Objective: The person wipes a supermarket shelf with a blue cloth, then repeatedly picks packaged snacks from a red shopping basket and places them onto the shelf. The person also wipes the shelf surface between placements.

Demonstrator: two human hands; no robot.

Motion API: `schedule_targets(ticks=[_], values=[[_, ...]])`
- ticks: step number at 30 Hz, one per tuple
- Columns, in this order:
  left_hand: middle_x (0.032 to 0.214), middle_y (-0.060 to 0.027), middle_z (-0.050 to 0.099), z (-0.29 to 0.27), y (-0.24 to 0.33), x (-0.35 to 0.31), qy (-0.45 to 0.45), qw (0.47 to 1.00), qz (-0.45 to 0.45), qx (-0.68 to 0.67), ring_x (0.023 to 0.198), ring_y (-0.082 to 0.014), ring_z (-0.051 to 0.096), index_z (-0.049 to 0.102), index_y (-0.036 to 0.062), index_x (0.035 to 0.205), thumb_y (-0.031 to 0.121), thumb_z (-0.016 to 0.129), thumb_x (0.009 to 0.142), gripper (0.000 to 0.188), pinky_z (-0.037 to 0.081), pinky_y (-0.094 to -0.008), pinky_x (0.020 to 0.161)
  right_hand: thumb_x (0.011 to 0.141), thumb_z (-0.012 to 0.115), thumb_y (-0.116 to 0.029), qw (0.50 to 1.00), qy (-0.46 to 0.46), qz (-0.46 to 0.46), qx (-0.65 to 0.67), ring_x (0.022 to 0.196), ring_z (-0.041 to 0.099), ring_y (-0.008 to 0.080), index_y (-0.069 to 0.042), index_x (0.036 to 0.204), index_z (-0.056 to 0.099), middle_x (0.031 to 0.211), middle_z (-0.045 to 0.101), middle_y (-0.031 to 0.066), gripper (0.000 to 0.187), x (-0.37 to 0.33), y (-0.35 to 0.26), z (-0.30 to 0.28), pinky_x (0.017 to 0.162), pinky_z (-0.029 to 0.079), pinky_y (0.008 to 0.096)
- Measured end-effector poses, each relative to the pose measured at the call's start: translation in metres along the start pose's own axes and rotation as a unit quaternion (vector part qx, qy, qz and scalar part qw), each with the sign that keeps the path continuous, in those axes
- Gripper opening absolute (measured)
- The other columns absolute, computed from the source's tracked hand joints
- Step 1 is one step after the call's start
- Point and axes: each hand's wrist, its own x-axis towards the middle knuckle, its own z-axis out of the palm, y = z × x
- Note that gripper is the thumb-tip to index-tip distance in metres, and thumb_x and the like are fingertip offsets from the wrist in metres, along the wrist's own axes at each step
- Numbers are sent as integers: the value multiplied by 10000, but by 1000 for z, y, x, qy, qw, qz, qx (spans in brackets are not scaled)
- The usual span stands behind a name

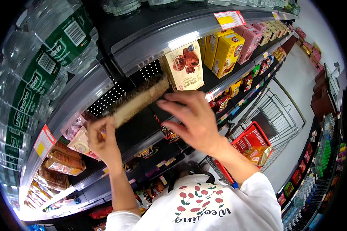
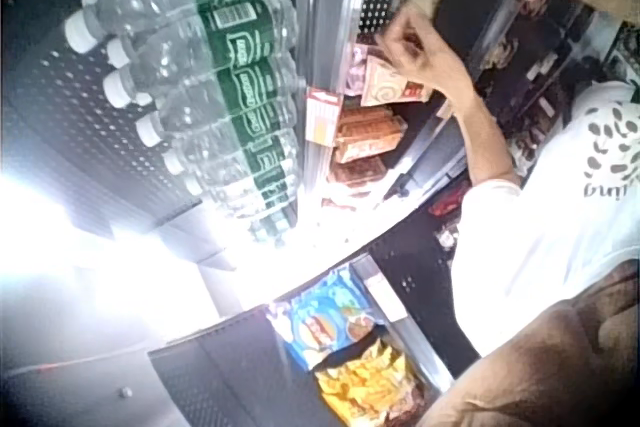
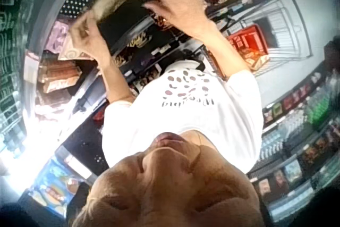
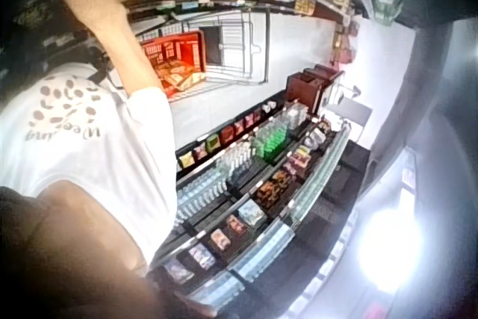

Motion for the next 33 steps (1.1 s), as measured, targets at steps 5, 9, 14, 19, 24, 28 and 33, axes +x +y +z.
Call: schedule_targets(ticks=[5, 9, 14, 19, 24, 28, 33], values=[[927, -45, 654, -9, 7, -54, 0, 998, 49, 41, 841, -143, 600, 702, 35, 916, -35, 766, 851, 114, 471, -271, 763, 727, 745, -166, 991, -70, -96, -67, 1022, 561, 264, -118, 1117, 724, 1078, 605, 38, 394, 16, 0, 32, 874, 463, 382], [856, 13, 658, -5, -3, -54, 41, 999, 3, 18, 666, -55, 513, 707, 47, 974, 64, 703, 952, 28, 406, -200, 596, 727, 693, -160, 987, -86, -120, -64, 954, 542, 239, -107, 896, 679, 950, 555, 32, 178, 24, 12, 47, 817, 445, 374], [881, -3, 656, 22, 47, -10, 48, 998, 29, -37, 787, -84, 564, 715, 26, 978, 77, 735, 939, 67, 457, -226, 720, 698, 689, -175, 987, 31, -145, -65, 903, 544, 243, -99, 786, 633, 898, 539, 42, 129, 53, 18, 29, 727, 472, 372], [934, -66, 640, 38, 103, -18, -22, 976, 203, -77, 874, -134, 577, 688, -7, 961, -115, 733, 842, 167, 479, -225, 769, 707, 666, -183, 987, -3, -89, -133, 876, 573, 236, -85, 690, 653, 816, 558, 57, 100, 34, -17, -74, 690, 495, 355], [897, -74, 653, 98, 125, -57, -273, 940, 85, -185, 793, -119, 586, 711, -9, 915, -95, 747, 824, 130, 454, -223, 679, 731, 704, -181, 971, -145, 34, -190, 740, 547, 202, -118, 767, 604, 790, 490, 22, 124, -26, -17, -162, 565, 474, 339], [902, -41, 666, 156, 115, -111, -447, 860, 11, -245, 792, -96, 593, 712, 5, 913, -50, 744, 852, 88, 459, -225, 697, 838, 703, -181, 927, -235, 217, -196, 824, 587, 261, -66, 819, 608, 852, 528, 69, 151, -87, -20, -213, 656, 496, 398], [979, -76, 690, 211, 100, -178, -519, 811, 72, -259, 872, -162, 626, 728, 16, 1019, 1, 721, 893, 127, 488, -262, 724, 897, 696, -192, 863, -200, 428, -180, 828, 596, 326, -25, 861, 592, 854, 552, 119, 200, -177, -17, -229, 710, 484, 443]])
